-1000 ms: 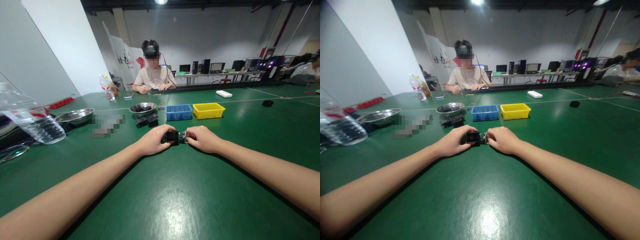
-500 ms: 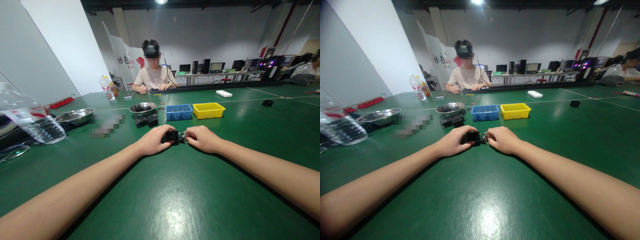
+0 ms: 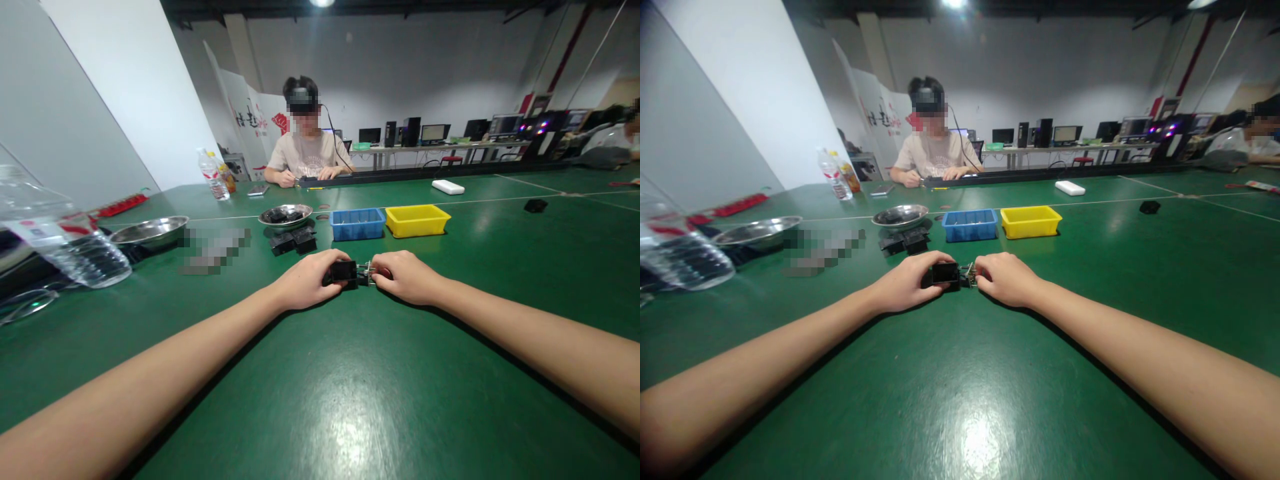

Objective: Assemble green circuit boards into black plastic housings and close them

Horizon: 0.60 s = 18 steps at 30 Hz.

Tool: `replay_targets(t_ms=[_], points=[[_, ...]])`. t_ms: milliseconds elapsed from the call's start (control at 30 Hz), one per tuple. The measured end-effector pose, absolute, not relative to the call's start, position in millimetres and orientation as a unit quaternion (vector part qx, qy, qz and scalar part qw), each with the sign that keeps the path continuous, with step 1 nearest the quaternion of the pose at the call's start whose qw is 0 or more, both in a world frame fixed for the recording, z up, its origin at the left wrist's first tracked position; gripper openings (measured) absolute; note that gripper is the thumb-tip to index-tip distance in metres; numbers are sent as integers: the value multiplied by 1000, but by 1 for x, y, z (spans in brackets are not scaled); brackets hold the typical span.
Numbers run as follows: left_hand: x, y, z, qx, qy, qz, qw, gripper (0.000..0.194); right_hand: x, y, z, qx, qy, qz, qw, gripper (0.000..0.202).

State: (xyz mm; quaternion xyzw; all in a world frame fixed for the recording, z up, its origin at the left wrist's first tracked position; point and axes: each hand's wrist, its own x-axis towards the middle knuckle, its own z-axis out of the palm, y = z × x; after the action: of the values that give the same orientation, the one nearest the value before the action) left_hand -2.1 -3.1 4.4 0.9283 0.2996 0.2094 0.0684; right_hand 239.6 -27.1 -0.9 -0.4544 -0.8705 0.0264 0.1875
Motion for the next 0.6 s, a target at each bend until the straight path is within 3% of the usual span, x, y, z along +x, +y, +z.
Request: replay_targets(t_ms=[600], points=[[-2,-5,5,927,306,207,69,35,240,-27,-1,-452,-871,33,190,10]])
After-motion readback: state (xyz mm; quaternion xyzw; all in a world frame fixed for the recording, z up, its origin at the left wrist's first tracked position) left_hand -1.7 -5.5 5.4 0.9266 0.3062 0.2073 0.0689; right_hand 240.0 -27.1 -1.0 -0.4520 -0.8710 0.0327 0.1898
